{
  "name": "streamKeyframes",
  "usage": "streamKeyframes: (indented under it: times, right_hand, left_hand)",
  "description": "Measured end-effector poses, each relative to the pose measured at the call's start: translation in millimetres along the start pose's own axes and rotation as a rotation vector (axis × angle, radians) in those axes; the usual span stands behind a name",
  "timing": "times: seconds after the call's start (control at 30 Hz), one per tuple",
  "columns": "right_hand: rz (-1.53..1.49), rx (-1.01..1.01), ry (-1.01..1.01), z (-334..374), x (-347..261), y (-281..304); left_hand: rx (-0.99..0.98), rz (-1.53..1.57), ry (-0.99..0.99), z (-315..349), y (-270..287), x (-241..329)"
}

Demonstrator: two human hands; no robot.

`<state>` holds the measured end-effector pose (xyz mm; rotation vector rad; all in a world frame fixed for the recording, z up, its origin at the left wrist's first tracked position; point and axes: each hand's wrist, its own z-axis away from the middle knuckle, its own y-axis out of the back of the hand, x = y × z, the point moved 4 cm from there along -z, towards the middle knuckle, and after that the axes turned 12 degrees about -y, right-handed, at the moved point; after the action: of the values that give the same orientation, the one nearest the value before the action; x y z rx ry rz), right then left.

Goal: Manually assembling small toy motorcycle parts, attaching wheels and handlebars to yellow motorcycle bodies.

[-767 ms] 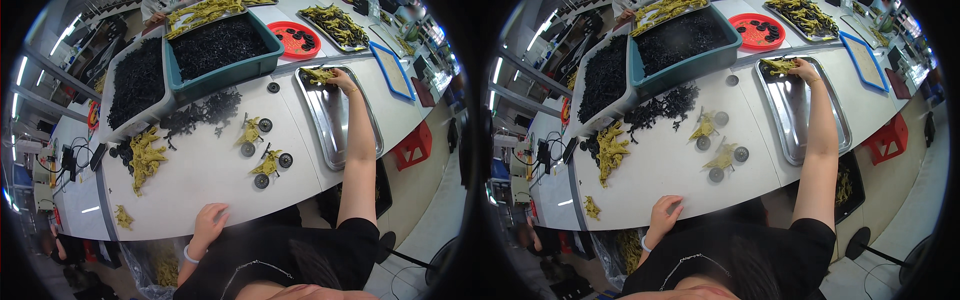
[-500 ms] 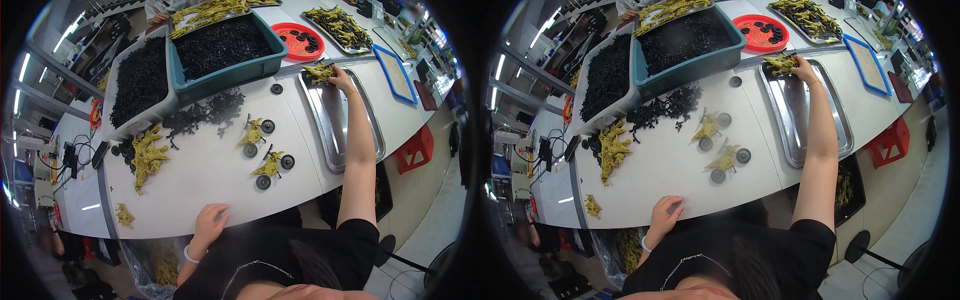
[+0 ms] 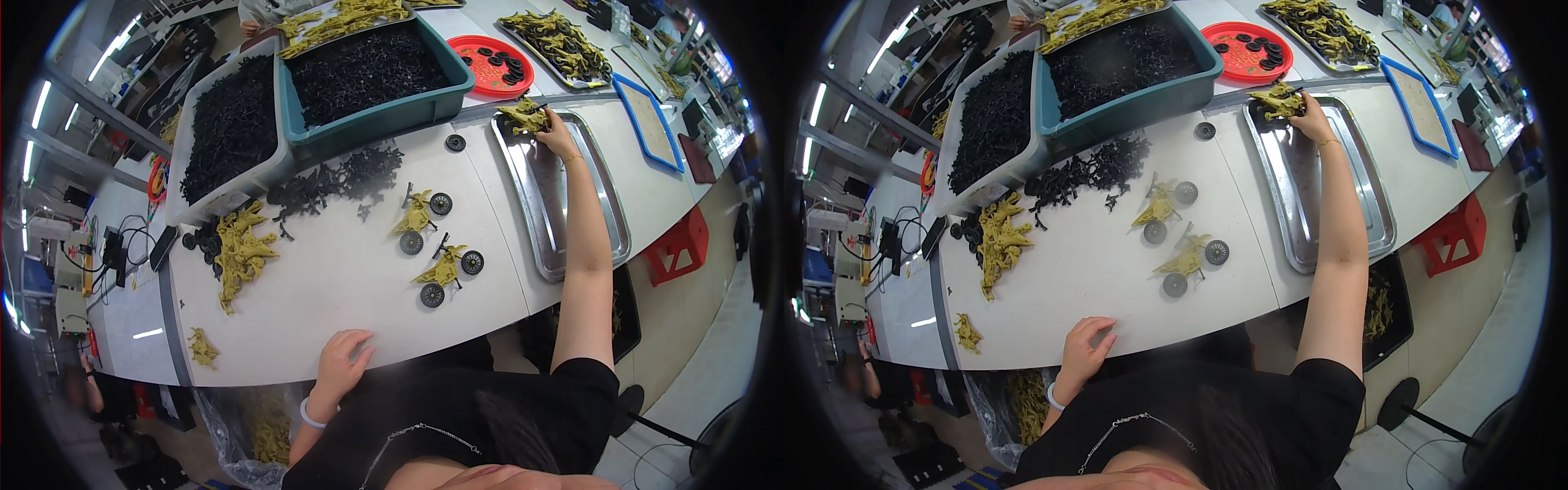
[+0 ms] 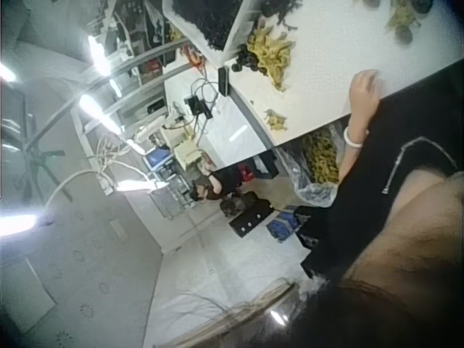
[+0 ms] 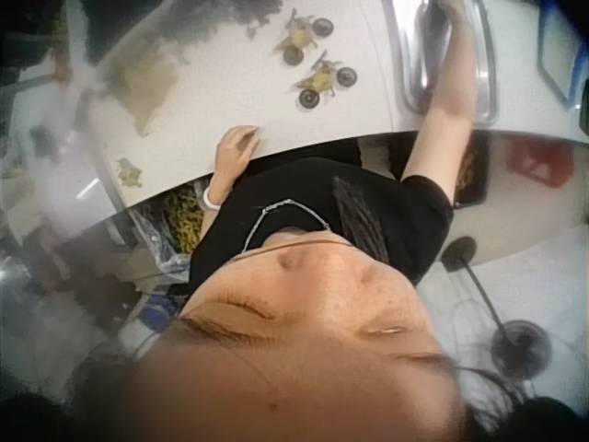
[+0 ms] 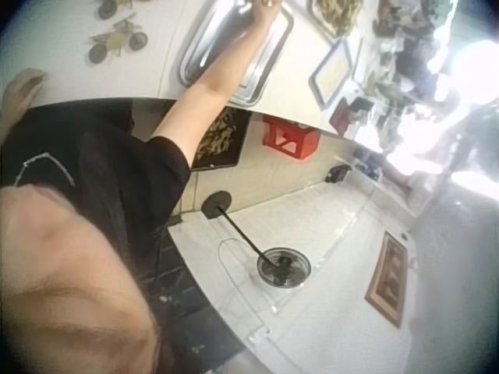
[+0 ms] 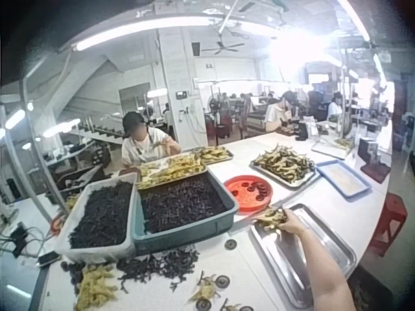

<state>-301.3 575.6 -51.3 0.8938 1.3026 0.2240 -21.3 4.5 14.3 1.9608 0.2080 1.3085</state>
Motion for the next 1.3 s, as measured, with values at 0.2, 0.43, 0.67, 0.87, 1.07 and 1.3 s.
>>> streamKeyframes:
  times: [0.2,0.43,0.67,0.87,1.07,1.3]
  right_hand:
    - [-0.137,-0.022,-0.026,-12,16,-27]
    - [-0.256,-0.027,-0.072,-45,134,66]
    - [-0.112,0.002,0.0,7,40,-21]
    - [-0.259,0.148,-0.006,6,62,5]
    - [-0.41,0.158,0.032,1,61,4]
    - [-0.184,0.185,-0.043,-2,65,5]
  left_hand:
    - [0.036,-0.051,0.036,11,2,-5]
    - [0.084,-0.047,-0.044,-1,14,-11]
    - [0.174,-0.108,0.043,37,25,-22]
    - [0.152,-0.052,0.086,27,24,-23]
    - [0.164,-0.077,0.063,21,22,-22]
    - [0.151,-0.078,0.069,21,20,-22]
